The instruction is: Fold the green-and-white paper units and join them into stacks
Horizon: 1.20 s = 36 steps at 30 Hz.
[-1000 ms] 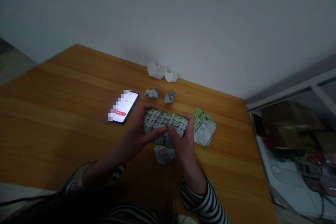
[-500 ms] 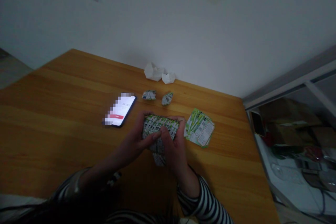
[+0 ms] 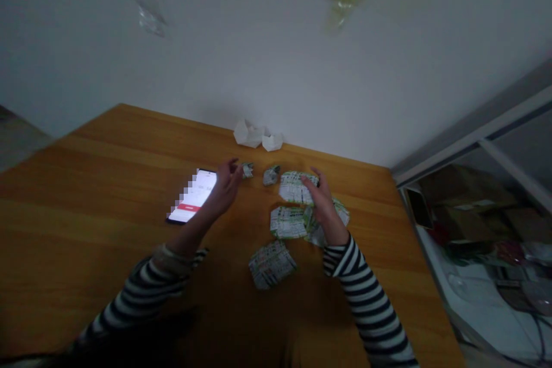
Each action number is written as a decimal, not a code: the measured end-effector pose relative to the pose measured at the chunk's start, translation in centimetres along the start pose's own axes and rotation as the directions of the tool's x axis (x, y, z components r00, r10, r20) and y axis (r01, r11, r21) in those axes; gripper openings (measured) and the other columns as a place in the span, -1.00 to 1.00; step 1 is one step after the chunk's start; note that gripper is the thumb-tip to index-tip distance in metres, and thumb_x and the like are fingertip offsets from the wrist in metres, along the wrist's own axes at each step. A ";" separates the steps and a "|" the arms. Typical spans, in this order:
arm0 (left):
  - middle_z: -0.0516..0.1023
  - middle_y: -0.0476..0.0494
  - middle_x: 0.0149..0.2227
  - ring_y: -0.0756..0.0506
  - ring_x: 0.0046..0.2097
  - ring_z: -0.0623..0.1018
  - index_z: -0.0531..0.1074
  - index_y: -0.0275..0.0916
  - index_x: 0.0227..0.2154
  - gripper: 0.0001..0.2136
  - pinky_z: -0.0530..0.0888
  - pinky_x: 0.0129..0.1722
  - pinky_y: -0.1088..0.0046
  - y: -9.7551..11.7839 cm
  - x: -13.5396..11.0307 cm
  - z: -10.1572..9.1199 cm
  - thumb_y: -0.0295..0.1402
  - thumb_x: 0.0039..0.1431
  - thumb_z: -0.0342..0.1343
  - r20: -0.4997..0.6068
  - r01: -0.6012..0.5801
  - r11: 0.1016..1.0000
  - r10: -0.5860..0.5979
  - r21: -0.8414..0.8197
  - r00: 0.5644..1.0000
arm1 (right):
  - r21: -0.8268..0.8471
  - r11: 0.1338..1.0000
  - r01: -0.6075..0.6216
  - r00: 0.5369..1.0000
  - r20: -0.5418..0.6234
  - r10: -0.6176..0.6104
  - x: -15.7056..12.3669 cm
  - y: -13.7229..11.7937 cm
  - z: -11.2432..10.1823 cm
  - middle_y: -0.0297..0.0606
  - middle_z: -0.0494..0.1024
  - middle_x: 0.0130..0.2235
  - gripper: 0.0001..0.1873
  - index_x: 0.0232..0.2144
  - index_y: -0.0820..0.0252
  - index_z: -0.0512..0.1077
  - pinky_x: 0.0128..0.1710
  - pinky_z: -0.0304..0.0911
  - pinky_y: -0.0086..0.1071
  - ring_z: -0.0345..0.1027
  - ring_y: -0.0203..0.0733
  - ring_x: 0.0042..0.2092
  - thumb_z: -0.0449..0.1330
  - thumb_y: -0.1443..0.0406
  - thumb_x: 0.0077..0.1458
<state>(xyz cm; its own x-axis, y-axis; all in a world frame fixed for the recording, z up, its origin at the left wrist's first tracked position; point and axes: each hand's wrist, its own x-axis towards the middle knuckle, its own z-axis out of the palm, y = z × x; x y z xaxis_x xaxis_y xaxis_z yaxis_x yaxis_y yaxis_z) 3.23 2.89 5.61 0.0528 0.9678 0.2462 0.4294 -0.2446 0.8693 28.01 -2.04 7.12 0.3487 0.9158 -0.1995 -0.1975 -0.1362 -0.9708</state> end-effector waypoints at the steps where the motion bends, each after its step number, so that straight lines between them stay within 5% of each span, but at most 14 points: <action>1: 0.37 -0.44 0.09 -0.23 0.11 0.45 0.24 -0.36 0.16 -0.59 0.38 0.15 0.13 -0.6 1.3 -0.4 -0.19 0.40 -0.11 0.011 0.018 0.992 -0.019 0.126 1.000 | -0.025 0.999 0.031 0.999 -0.026 -0.032 1.4 0.3 -0.7 -0.39 0.59 -0.27 -0.23 0.07 0.01 0.35 -0.30 0.40 -0.35 0.48 -0.18 -0.29 0.47 0.11 -0.22; 5: 0.40 -0.57 0.08 -0.41 0.17 0.43 0.35 -0.41 0.07 -0.65 0.39 0.10 0.02 -1.8 4.5 -0.9 -0.28 0.38 -0.09 0.080 0.059 0.857 -0.116 0.512 0.990 | -0.237 0.972 -0.008 0.995 0.091 0.030 5.3 2.5 -2.0 -0.39 0.55 -0.33 -0.32 0.02 0.07 0.35 -0.35 0.37 -0.32 0.44 -0.18 -0.36 0.43 0.12 -0.18; 9: 0.43 -0.61 0.06 -0.51 0.15 0.42 0.43 -0.39 -0.04 -0.66 0.41 0.04 -0.06 -2.8 5.7 0.5 -0.22 0.37 -0.07 0.139 0.064 0.809 -0.177 0.585 0.974 | -0.585 0.790 0.184 0.970 0.239 -0.049 7.0 4.3 -2.1 -0.30 0.54 -0.27 -0.48 0.02 0.14 0.34 -0.26 0.40 -0.23 0.44 -0.13 -0.30 0.30 0.16 0.00; 13: 0.44 -0.51 0.05 -0.44 0.07 0.49 0.48 -0.33 -0.14 -0.70 0.44 0.02 0.02 -4.4 6.4 2.2 -0.16 0.27 0.11 0.198 0.080 0.863 -0.204 0.498 0.959 | -0.709 0.636 0.305 0.948 0.292 -0.129 8.3 3.8 -2.6 -0.15 0.53 -0.14 -0.64 -0.16 0.19 0.44 0.06 0.31 -0.02 0.42 0.01 -0.06 0.35 0.25 -0.04; 16: 0.39 -0.52 0.11 -0.38 0.03 0.54 0.41 -0.35 0.01 -0.58 0.46 0.00 0.08 -5.3 6.1 2.9 -0.18 0.18 0.22 0.197 0.129 0.914 -0.218 0.385 0.956 | -0.733 0.574 0.365 0.929 0.326 -0.175 8.6 3.1 -1.7 -0.08 0.51 -0.06 -0.70 -0.20 0.19 0.47 0.20 0.17 0.00 0.35 0.06 0.08 0.36 0.22 0.01; 19: 0.39 -0.54 0.11 -0.38 0.06 0.52 0.34 -0.41 0.07 -0.47 0.46 0.02 0.07 -5.7 5.3 3.2 -0.24 0.10 0.28 0.157 0.195 0.950 -0.237 0.245 0.959 | -0.770 0.472 0.428 0.904 0.360 -0.232 8.2 3.0 1.5 0.03 0.46 0.05 -0.61 0.00 0.24 0.41 0.15 0.25 -0.09 0.37 0.02 0.09 0.20 0.12 0.22; 23: 0.54 -0.34 -0.03 -0.28 -0.01 0.57 0.34 -0.32 0.06 -0.46 0.51 0.00 0.14 -5.6 4.2 3.1 -0.21 0.05 0.31 0.151 0.262 0.965 -0.258 -0.013 0.954 | -0.846 0.364 0.390 0.920 0.339 -0.197 7.4 3.5 6.4 0.16 0.44 0.10 -0.41 0.20 0.28 0.24 0.09 0.28 -0.08 0.41 0.10 0.07 0.15 0.07 0.27; 28: 0.58 -0.25 -0.05 -0.17 -0.10 0.61 0.33 -0.26 0.07 -0.41 0.58 -0.10 0.25 -4.7 3.1 2.0 -0.05 0.05 0.28 0.174 0.319 0.900 -0.278 -0.296 0.945 | -0.779 0.529 0.337 0.937 0.330 -0.110 7.4 4.2 9.0 0.03 0.53 -0.02 -0.44 0.10 0.25 0.32 0.11 0.25 -0.08 0.42 0.09 0.03 0.34 0.27 0.07; 32: 0.56 -0.18 -0.05 -0.10 -0.14 0.61 0.29 -0.18 0.09 -0.43 0.59 -0.17 0.33 -3.0 2.0 0.7 -0.01 0.10 0.24 0.205 0.370 0.775 -0.308 -0.512 0.929 | -0.704 0.623 0.341 0.931 0.343 -0.122 6.6 4.0 8.7 -0.17 0.54 -0.09 -0.52 0.08 0.18 0.31 0.05 0.32 -0.15 0.43 -0.07 -0.06 0.24 0.32 0.10; 36: 0.54 -0.12 -0.07 -0.06 -0.16 0.58 0.32 -0.16 0.07 -0.43 0.56 -0.17 0.40 -0.8 0.4 -0.9 -0.04 0.06 0.30 0.220 0.384 0.674 -0.320 -0.631 0.922 | -0.301 0.897 0.324 0.892 0.412 -0.184 3.1 2.6 7.9 -0.31 0.49 -0.06 -0.50 0.18 0.01 0.22 -0.06 0.39 -0.26 0.41 -0.17 -0.08 0.12 0.24 0.19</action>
<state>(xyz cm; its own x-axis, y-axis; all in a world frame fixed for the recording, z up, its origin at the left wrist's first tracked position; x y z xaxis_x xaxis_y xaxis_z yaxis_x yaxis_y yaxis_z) 2.07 3.38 5.44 0.1096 0.9833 -0.1453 -0.2586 0.1693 0.9510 21.33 3.42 4.99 -0.0298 0.9980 0.0555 0.2115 0.0606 -0.9755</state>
